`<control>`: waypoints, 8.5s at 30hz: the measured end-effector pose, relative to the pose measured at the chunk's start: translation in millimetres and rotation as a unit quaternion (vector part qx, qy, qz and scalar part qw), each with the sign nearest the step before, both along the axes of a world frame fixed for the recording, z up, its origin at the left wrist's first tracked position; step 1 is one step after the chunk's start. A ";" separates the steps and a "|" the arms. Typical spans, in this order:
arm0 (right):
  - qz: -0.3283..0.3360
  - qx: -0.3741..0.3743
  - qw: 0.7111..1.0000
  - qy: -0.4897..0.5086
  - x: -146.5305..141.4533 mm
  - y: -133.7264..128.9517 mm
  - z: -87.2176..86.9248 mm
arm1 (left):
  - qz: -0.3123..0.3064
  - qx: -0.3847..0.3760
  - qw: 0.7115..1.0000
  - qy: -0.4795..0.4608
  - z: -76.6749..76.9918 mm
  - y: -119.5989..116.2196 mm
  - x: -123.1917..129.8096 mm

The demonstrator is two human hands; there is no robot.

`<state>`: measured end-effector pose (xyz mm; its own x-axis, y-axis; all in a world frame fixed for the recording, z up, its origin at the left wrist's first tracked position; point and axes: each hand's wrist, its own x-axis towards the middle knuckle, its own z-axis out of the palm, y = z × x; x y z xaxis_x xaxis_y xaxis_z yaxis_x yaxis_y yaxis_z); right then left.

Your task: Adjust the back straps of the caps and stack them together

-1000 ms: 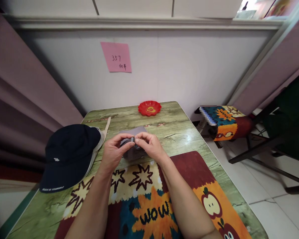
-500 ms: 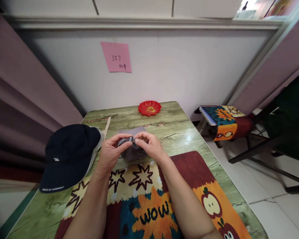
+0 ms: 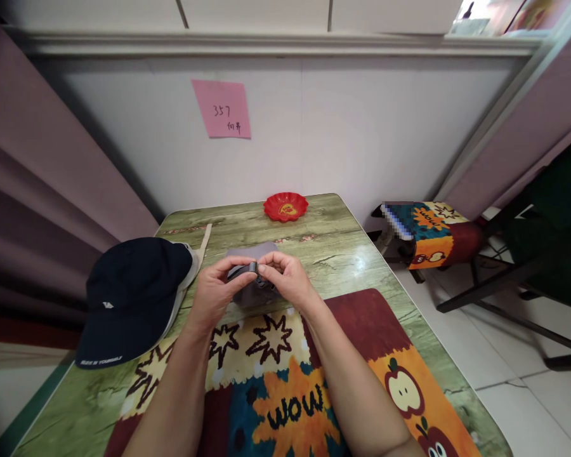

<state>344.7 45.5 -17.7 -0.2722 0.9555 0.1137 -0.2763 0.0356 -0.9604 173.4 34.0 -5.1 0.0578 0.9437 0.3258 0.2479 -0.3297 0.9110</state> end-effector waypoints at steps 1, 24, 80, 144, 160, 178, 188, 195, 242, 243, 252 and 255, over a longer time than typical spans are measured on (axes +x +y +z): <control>0.002 0.000 1.000 -0.003 -0.2 -0.2 0.4 | 0.002 0.004 1.000 0.009 1.7 -0.5 -0.5; 0.044 0.018 0.999 0.018 1.6 5.5 -5.3 | -0.006 0.044 0.997 0.069 11.3 -2.7 -1.8; -0.079 0.210 0.950 -0.217 7.7 3.5 -1.8 | -0.034 -0.169 0.980 -0.096 11.5 -2.5 -24.6; 0.000 0.219 0.872 -0.438 58.5 13.5 -14.4 | -0.008 -0.097 0.993 -0.065 2.7 3.2 -17.9; -0.151 0.066 0.985 0.055 22.4 12.3 -5.7 | -0.177 -0.169 0.963 -0.116 -5.2 6.1 -38.3; 0.122 0.050 0.991 -0.017 37.7 -1.5 12.9 | 0.090 -0.221 0.795 -0.557 11.5 15.4 -20.4; 0.024 -0.013 0.997 0.068 22.2 12.4 -12.4 | 0.024 -0.202 0.861 -0.467 -7.5 15.5 -25.0; -0.027 -0.038 0.992 0.121 15.7 15.5 -14.7 | -0.060 -0.233 0.888 -0.393 -10.6 5.4 -23.4; 0.078 -0.125 0.957 0.249 -8.0 -4.2 7.7 | 0.123 -0.140 0.863 -0.470 -12.8 24.8 -15.6; 0.056 -0.134 0.961 0.236 -15.9 -7.1 7.4 | 0.121 -0.137 0.868 -0.461 -12.1 25.2 -14.5; -0.178 -0.150 0.939 0.253 3.9 12.9 4.7 | 0.015 -0.241 0.894 -0.377 -8.5 18.2 -6.9; -0.277 -0.077 0.927 0.240 33.1 30.6 -7.6 | 0.019 -0.264 0.902 -0.341 -10.1 17.4 -10.6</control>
